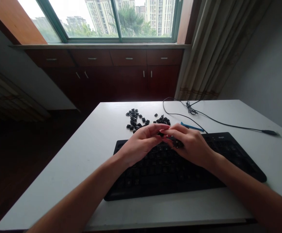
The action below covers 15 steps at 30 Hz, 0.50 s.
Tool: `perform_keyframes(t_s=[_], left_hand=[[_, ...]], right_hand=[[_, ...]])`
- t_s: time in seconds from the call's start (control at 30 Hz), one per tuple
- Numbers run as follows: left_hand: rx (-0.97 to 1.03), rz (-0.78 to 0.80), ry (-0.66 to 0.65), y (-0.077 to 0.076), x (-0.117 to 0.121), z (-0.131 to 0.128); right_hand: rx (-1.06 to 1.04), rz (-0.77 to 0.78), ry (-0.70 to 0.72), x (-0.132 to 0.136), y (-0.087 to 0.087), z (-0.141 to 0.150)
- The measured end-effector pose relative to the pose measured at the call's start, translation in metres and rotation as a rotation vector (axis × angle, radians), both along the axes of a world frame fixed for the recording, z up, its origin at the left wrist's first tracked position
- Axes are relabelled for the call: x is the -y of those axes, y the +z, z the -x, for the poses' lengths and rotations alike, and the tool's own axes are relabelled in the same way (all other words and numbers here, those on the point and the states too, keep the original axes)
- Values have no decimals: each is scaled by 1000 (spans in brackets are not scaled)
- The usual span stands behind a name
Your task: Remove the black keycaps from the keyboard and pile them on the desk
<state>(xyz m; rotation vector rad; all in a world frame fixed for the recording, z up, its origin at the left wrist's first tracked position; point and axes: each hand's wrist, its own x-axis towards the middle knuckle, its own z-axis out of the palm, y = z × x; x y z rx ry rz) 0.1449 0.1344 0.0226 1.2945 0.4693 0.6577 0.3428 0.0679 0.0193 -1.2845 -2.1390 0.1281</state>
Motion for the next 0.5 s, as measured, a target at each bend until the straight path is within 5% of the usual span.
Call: perform_keyframes(t_s=[0.33,0.5], left_hand=[[-1,-109,-41,0,-1,3],[-6,-369,62,5,4,2]], right_hand=[[-250,10,-43,-4,-2,0],[-508,162,38,-2,11,-1]])
